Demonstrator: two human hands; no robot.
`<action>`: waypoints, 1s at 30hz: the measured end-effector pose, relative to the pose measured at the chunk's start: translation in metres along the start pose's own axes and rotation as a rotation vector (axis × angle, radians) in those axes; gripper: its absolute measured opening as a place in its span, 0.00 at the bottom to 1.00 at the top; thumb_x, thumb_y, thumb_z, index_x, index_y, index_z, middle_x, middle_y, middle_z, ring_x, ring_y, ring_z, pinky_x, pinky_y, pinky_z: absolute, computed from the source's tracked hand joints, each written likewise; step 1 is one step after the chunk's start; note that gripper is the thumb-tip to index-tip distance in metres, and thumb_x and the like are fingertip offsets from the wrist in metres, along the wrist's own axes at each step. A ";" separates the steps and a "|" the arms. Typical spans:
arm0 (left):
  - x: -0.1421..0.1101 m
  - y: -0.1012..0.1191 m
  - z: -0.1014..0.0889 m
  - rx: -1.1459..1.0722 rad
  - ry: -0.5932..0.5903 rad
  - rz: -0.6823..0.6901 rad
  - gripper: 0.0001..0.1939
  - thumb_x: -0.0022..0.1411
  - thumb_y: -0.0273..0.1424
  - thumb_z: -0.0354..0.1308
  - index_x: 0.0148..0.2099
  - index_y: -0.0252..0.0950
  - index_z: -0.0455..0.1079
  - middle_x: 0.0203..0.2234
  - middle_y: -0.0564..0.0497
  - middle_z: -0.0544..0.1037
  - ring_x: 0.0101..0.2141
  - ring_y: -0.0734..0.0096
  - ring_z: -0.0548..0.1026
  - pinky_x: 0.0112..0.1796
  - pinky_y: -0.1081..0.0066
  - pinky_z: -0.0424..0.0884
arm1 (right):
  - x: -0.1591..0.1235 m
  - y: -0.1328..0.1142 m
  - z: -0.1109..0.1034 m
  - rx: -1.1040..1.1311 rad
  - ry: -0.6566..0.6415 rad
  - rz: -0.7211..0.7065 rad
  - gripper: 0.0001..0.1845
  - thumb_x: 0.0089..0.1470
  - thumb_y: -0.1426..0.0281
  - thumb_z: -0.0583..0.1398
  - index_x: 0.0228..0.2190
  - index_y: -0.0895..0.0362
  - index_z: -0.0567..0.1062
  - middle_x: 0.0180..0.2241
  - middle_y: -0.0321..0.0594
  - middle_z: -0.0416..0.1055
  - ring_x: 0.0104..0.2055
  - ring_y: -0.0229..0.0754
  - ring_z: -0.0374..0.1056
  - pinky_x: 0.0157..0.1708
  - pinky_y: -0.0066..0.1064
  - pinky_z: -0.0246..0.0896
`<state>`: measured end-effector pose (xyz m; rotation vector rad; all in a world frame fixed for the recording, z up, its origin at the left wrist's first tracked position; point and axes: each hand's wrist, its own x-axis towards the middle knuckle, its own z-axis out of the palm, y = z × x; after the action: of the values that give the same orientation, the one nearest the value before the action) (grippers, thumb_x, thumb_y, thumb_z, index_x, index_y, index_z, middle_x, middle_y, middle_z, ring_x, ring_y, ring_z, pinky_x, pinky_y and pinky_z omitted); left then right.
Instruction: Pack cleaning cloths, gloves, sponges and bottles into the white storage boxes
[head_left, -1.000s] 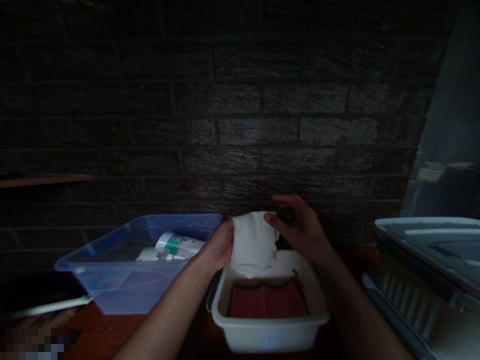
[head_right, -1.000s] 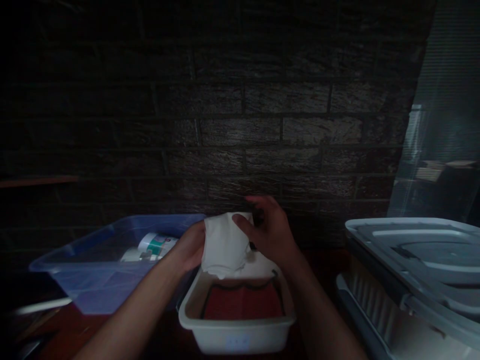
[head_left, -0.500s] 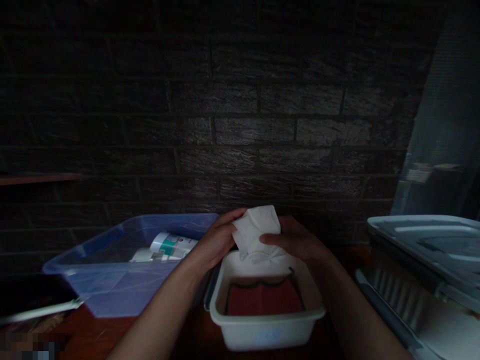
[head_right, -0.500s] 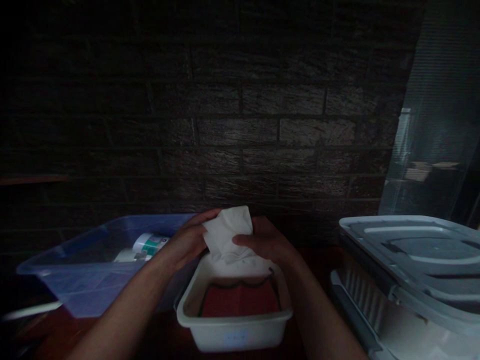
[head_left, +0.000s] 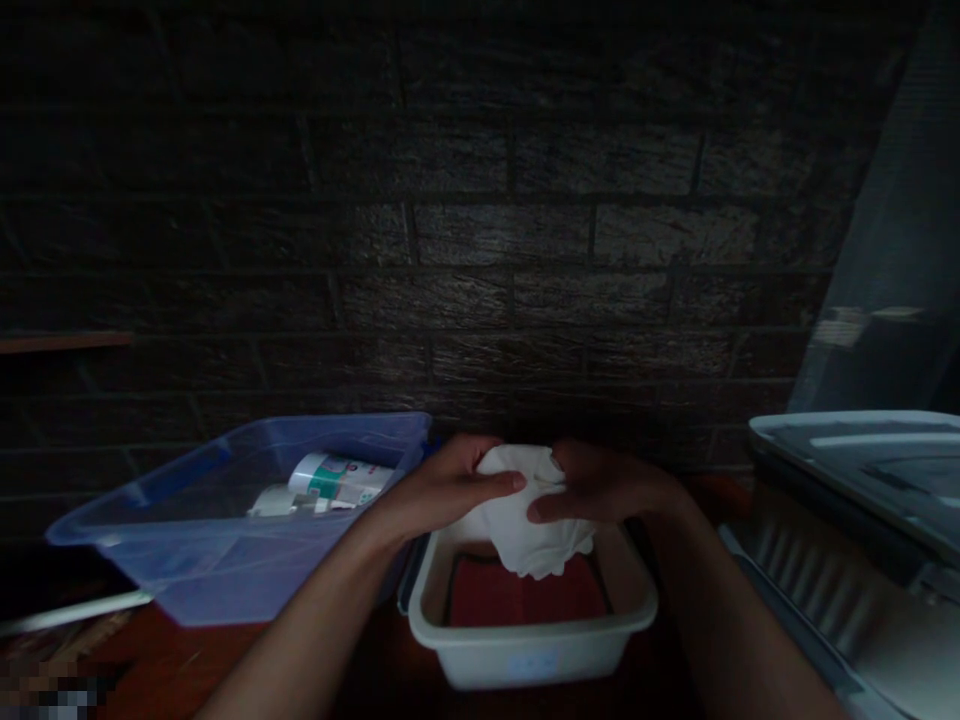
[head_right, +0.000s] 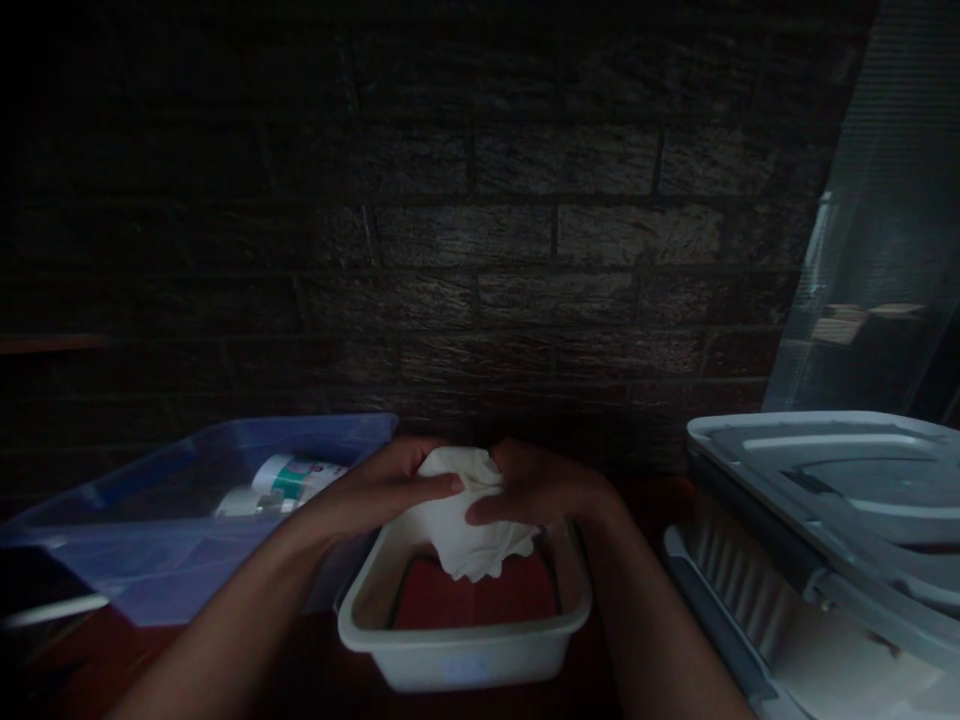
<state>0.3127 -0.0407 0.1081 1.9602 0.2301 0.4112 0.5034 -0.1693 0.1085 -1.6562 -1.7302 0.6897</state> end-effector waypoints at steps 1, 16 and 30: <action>0.000 -0.001 -0.001 0.024 0.002 -0.004 0.17 0.61 0.39 0.65 0.43 0.30 0.78 0.31 0.47 0.80 0.27 0.69 0.72 0.26 0.74 0.65 | 0.001 0.001 0.000 0.012 -0.024 0.002 0.18 0.45 0.64 0.72 0.39 0.57 0.82 0.33 0.40 0.82 0.30 0.43 0.75 0.21 0.25 0.63; 0.001 0.005 -0.009 -0.037 0.213 0.029 0.19 0.63 0.39 0.63 0.51 0.33 0.74 0.37 0.47 0.81 0.33 0.66 0.77 0.32 0.73 0.70 | 0.013 0.004 0.001 0.384 0.121 -0.022 0.18 0.52 0.60 0.67 0.40 0.60 0.81 0.37 0.43 0.80 0.34 0.43 0.74 0.30 0.28 0.65; -0.001 -0.017 -0.008 0.093 -0.028 -0.090 0.12 0.59 0.34 0.63 0.44 0.36 0.68 0.27 0.56 0.73 0.26 0.71 0.74 0.23 0.76 0.69 | 0.009 0.014 -0.002 -0.199 0.038 0.078 0.21 0.48 0.62 0.67 0.44 0.58 0.80 0.39 0.42 0.80 0.38 0.46 0.75 0.29 0.28 0.63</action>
<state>0.3090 -0.0277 0.0954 2.0370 0.3232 0.3193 0.5139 -0.1592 0.1002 -1.8677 -1.7625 0.5310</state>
